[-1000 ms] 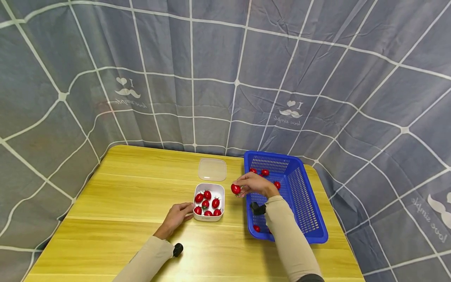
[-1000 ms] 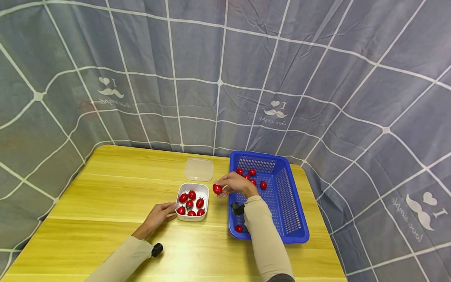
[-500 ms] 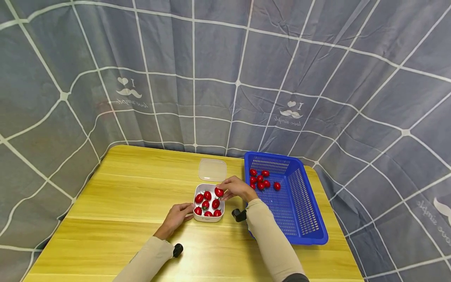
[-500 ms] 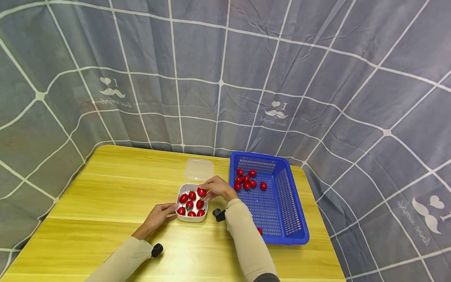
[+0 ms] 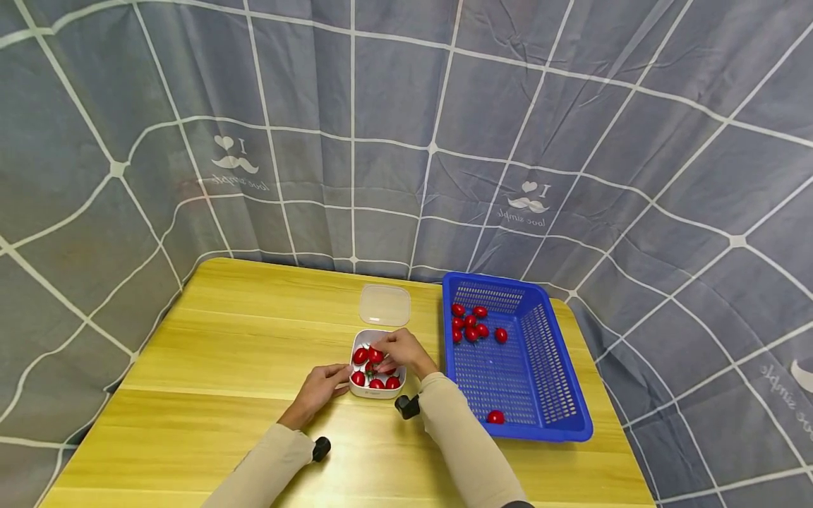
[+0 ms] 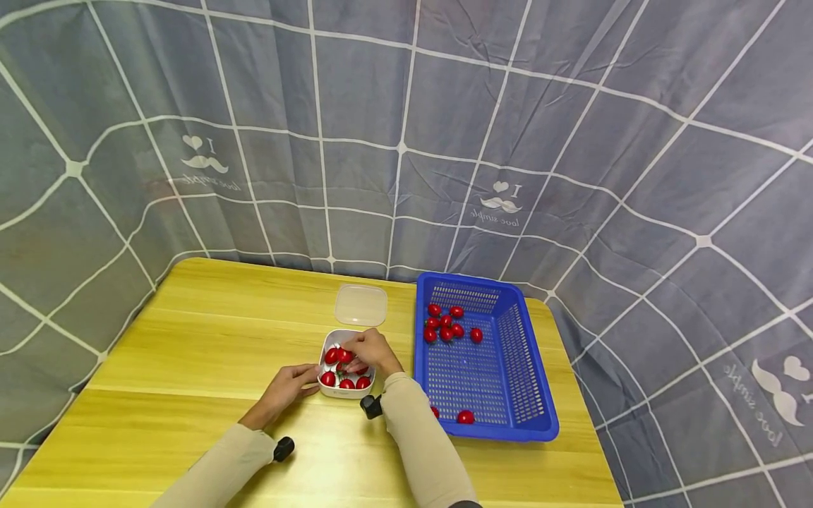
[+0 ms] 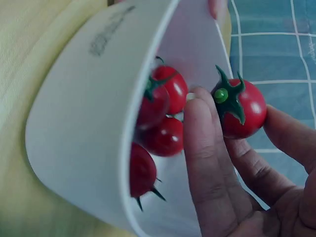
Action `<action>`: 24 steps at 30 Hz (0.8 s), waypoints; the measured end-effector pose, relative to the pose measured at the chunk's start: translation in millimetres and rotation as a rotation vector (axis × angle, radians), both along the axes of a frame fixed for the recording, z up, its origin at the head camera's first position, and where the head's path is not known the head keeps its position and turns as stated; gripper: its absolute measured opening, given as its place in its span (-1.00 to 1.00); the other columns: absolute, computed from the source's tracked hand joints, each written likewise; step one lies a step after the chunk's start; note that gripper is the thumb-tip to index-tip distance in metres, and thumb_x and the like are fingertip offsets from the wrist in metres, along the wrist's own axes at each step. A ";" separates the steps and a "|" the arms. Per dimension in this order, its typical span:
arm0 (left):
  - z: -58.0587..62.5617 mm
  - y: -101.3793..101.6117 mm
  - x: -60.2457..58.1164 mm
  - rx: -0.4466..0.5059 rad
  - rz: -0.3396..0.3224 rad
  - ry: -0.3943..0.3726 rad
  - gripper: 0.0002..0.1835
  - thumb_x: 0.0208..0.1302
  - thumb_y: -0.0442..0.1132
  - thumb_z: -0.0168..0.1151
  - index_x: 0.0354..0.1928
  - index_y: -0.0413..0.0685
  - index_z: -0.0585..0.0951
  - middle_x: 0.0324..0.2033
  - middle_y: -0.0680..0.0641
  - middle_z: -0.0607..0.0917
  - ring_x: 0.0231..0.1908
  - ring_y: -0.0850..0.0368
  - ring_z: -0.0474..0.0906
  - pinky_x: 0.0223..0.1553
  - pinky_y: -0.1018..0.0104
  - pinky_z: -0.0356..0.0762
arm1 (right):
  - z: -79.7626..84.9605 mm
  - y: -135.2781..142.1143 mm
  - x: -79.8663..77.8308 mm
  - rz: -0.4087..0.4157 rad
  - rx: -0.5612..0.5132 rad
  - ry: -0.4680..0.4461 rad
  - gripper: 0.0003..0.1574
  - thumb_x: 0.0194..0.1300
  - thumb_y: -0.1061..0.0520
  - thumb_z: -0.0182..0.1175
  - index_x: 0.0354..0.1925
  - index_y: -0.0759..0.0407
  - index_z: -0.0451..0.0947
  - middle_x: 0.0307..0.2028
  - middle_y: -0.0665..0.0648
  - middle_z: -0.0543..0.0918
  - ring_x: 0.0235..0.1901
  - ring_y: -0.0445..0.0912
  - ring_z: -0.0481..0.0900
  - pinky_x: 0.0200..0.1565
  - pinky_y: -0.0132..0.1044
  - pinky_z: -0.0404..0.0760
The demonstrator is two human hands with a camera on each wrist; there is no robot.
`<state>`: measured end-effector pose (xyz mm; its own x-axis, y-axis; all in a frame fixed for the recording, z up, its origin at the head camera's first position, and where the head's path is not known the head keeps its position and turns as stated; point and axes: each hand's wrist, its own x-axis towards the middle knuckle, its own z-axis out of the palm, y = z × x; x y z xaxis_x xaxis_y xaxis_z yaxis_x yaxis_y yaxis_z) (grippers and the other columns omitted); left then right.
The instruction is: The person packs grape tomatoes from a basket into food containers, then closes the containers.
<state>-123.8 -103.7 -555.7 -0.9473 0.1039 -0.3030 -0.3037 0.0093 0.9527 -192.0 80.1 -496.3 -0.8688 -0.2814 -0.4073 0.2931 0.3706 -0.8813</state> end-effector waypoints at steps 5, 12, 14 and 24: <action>-3.1 -0.7 -1.8 0.006 0.002 0.004 -0.58 0.44 -0.30 0.07 0.12 -0.59 0.46 0.07 -0.43 0.55 0.02 -0.12 0.58 0.02 0.16 0.63 | -7.4 -6.3 3.6 -0.028 -0.011 -0.003 -0.72 0.35 0.18 0.18 -0.30 0.45 0.61 -0.57 0.16 0.63 -0.68 -0.13 0.63 -0.49 -0.24 0.74; -2.5 -0.9 -1.8 0.003 0.005 -0.007 -0.58 0.43 -0.27 0.09 0.13 -0.55 0.47 0.08 -0.38 0.56 0.02 -0.09 0.57 0.01 0.19 0.63 | -11.7 -5.9 5.2 -0.029 -0.026 -0.013 -0.62 0.35 0.16 0.19 -0.25 0.56 0.57 -0.42 0.35 0.67 -0.66 -0.11 0.65 -0.52 -0.27 0.73; -2.4 -1.0 -1.9 0.000 0.002 -0.002 -0.57 0.44 -0.26 0.08 0.13 -0.56 0.46 0.08 -0.39 0.55 0.02 -0.10 0.57 0.02 0.19 0.63 | -9.7 -3.6 5.2 -0.022 -0.024 -0.007 -0.63 0.35 0.16 0.19 -0.22 0.56 0.57 -0.37 0.38 0.67 -0.65 -0.11 0.64 -0.50 -0.25 0.73; -1.0 -1.2 -2.4 -0.001 -0.003 -0.006 -0.54 0.45 -0.24 0.07 0.15 -0.57 0.44 0.10 -0.42 0.53 0.04 -0.12 0.56 0.02 0.20 0.63 | 27.3 22.6 -0.8 0.003 -0.057 0.032 -0.64 0.33 0.24 0.10 -0.04 0.53 0.54 -0.20 0.46 0.61 -0.55 -0.08 0.66 -0.39 -0.20 0.76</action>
<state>-126.2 -104.8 -556.7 -0.9453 0.1061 -0.3084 -0.3090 0.0110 0.9510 -192.8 102.8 -469.0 -0.8805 -0.3056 -0.3623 0.2633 0.3202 -0.9100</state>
